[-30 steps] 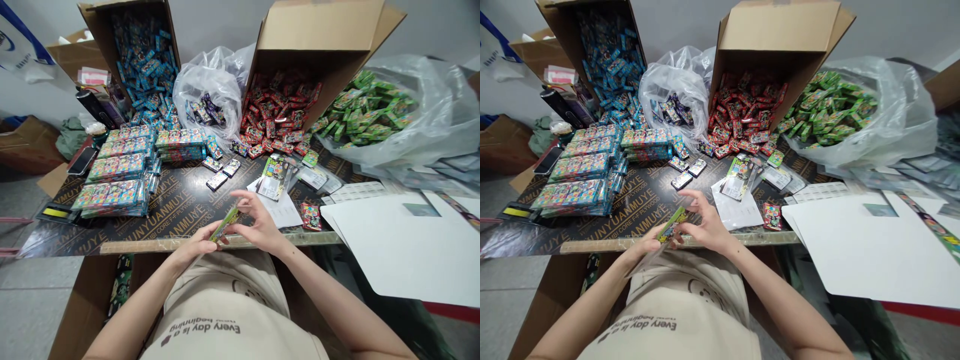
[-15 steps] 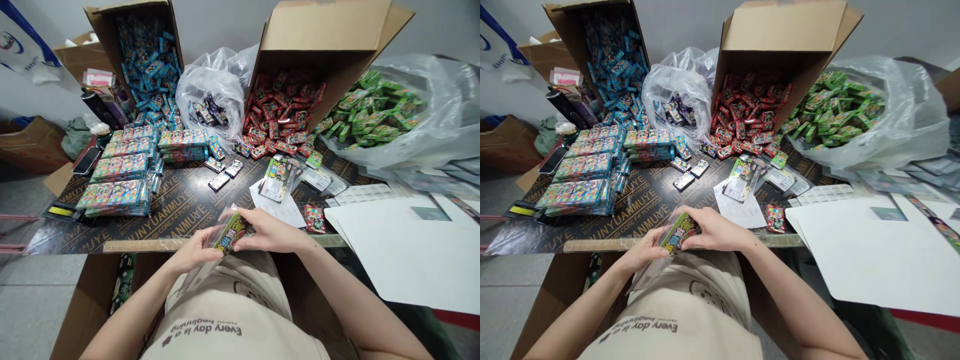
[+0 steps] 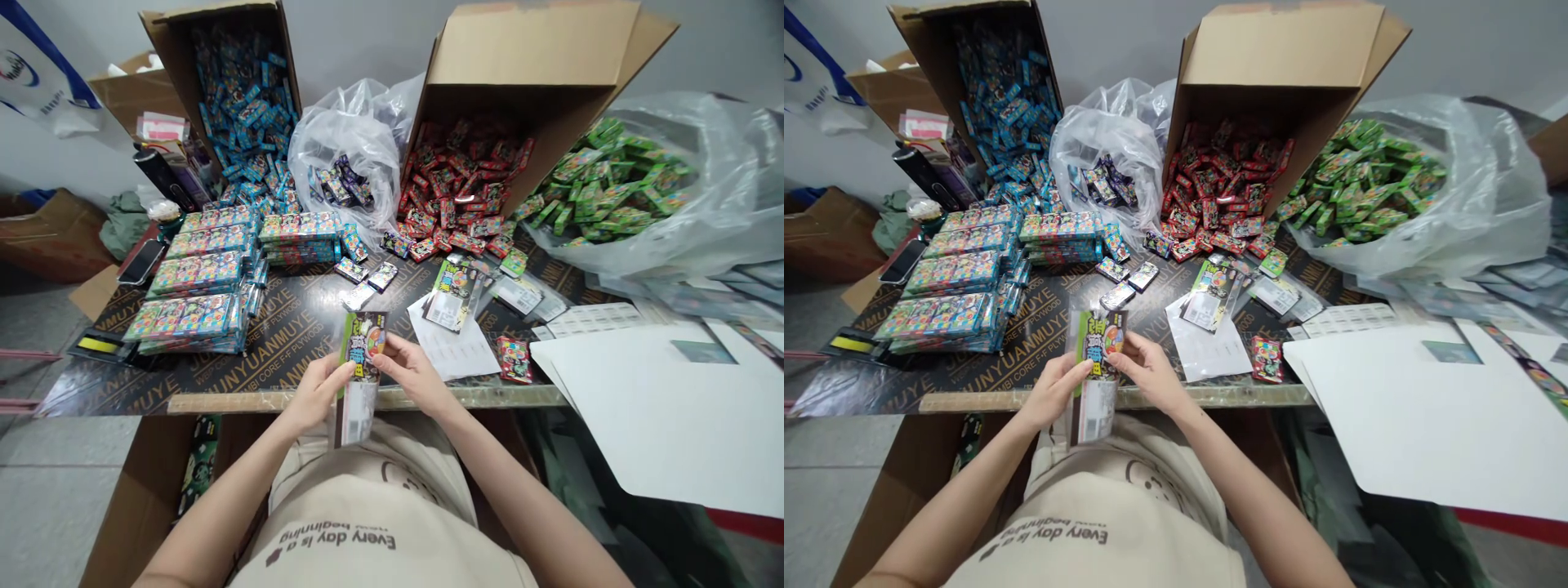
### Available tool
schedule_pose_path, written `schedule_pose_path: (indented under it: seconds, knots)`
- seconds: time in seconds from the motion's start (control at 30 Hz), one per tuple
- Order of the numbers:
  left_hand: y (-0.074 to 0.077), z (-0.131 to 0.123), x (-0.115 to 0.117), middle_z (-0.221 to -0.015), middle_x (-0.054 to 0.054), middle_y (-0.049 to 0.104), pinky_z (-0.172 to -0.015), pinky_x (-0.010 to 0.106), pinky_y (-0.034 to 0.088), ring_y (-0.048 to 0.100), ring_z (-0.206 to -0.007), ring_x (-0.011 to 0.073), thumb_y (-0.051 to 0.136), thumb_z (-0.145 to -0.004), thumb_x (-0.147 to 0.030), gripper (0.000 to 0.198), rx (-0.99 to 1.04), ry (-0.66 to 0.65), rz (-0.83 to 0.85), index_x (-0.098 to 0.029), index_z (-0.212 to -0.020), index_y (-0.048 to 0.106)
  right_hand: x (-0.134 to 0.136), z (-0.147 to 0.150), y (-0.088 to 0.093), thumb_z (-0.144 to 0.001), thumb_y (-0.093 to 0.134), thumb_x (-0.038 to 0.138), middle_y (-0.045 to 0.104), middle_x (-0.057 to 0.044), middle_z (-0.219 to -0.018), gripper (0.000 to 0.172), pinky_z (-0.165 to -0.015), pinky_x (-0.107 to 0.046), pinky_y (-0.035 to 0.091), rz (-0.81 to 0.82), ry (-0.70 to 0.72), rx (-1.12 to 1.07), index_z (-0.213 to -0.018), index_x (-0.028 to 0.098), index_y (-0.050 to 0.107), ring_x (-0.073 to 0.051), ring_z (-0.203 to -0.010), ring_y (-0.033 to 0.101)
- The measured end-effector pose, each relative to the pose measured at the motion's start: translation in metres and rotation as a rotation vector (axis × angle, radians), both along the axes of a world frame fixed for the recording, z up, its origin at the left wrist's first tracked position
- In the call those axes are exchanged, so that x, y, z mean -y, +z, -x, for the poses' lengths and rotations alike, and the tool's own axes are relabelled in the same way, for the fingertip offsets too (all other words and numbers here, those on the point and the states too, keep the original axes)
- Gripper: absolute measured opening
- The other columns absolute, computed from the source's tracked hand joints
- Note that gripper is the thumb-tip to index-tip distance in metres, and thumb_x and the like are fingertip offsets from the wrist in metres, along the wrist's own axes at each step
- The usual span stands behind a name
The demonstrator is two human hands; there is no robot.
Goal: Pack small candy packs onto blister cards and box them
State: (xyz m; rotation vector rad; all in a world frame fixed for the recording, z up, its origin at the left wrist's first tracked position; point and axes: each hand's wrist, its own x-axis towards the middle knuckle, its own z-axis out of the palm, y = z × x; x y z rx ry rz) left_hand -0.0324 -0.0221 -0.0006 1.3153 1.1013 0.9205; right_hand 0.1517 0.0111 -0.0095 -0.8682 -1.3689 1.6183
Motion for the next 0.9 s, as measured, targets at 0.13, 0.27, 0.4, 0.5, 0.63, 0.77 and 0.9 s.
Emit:
schedule_pose_path:
  seconds: [0.13, 0.27, 0.4, 0.5, 0.63, 0.77, 0.9]
  knots:
    - [0.001, -0.004, -0.002, -0.054, -0.003, 0.042, -0.053, 0.022, 0.028, 0.034, -0.054, 0.0084, 0.056, -0.086, -0.049, 0.045, -0.216, 0.022, -0.077, -0.014, -0.057, 0.052, -0.002, 0.004, 0.0, -0.07, 0.079, 0.038, 0.074, -0.003, -0.094, 0.035, -0.08, -0.031, 0.055, 0.082, -0.144, -0.012, -0.097, 0.02, 0.068, -0.018, -0.085, 0.069]
    - [-0.001, -0.005, -0.01, -0.051, -0.005, 0.036, -0.048, 0.022, 0.023, 0.029, -0.051, 0.007, 0.061, -0.08, -0.054, 0.051, -0.144, 0.071, -0.035, -0.016, -0.052, 0.044, -0.01, 0.002, 0.002, -0.067, 0.08, 0.04, 0.074, -0.002, -0.087, 0.037, -0.07, -0.029, 0.055, 0.16, -0.185, -0.006, -0.095, 0.02, 0.067, -0.017, -0.074, 0.068]
    - [-0.003, 0.005, -0.029, -0.062, 0.0, 0.057, -0.056, 0.022, 0.039, 0.048, -0.057, 0.0105, 0.065, -0.078, -0.053, 0.042, -0.015, 0.179, -0.03, -0.013, -0.065, 0.059, -0.009, -0.002, -0.006, -0.06, 0.085, 0.038, 0.074, -0.002, -0.085, 0.048, -0.068, -0.03, 0.056, 0.245, 0.07, -0.003, -0.101, 0.02, 0.068, -0.018, -0.075, 0.069]
    - [-0.013, 0.009, -0.037, -0.074, 0.002, 0.067, -0.063, 0.025, 0.048, 0.06, -0.066, 0.0148, 0.077, -0.068, -0.048, 0.038, 0.121, 0.163, 0.065, -0.013, -0.079, 0.065, -0.008, -0.004, -0.017, -0.06, 0.084, 0.039, 0.073, -0.002, -0.077, 0.038, -0.064, -0.03, 0.055, 0.204, 0.026, 0.096, -0.086, 0.016, 0.069, -0.018, -0.066, 0.068]
    - [-0.037, 0.003, -0.035, -0.079, 0.004, 0.07, -0.062, 0.027, 0.052, 0.065, -0.068, 0.0171, 0.083, -0.061, -0.043, 0.047, 0.185, 0.07, 0.179, -0.014, -0.092, 0.063, -0.015, -0.006, -0.03, -0.061, 0.083, 0.038, 0.073, -0.002, -0.08, 0.036, -0.068, -0.032, 0.056, 0.097, -0.187, 0.172, -0.085, 0.018, 0.066, -0.02, -0.073, 0.068]
    - [-0.048, -0.005, -0.03, -0.083, 0.005, 0.071, -0.065, 0.028, 0.054, 0.066, -0.07, 0.0167, 0.081, -0.065, -0.043, 0.047, 0.248, 0.02, 0.212, -0.013, -0.096, 0.061, -0.018, -0.006, -0.032, -0.065, 0.079, 0.038, 0.074, -0.004, -0.089, 0.038, -0.069, -0.031, 0.055, 0.062, -0.219, 0.124, -0.095, 0.018, 0.065, -0.02, -0.076, 0.068]
    - [-0.05, -0.008, -0.03, -0.091, 0.006, 0.072, -0.077, 0.034, 0.056, 0.069, -0.08, 0.02, 0.081, -0.066, -0.038, 0.055, 0.216, 0.05, 0.176, -0.016, -0.11, 0.056, -0.016, -0.004, -0.028, -0.068, 0.077, 0.039, 0.072, -0.002, -0.077, 0.028, -0.061, -0.029, 0.051, 0.022, -0.334, 0.17, -0.083, 0.019, 0.065, -0.018, -0.067, 0.064]
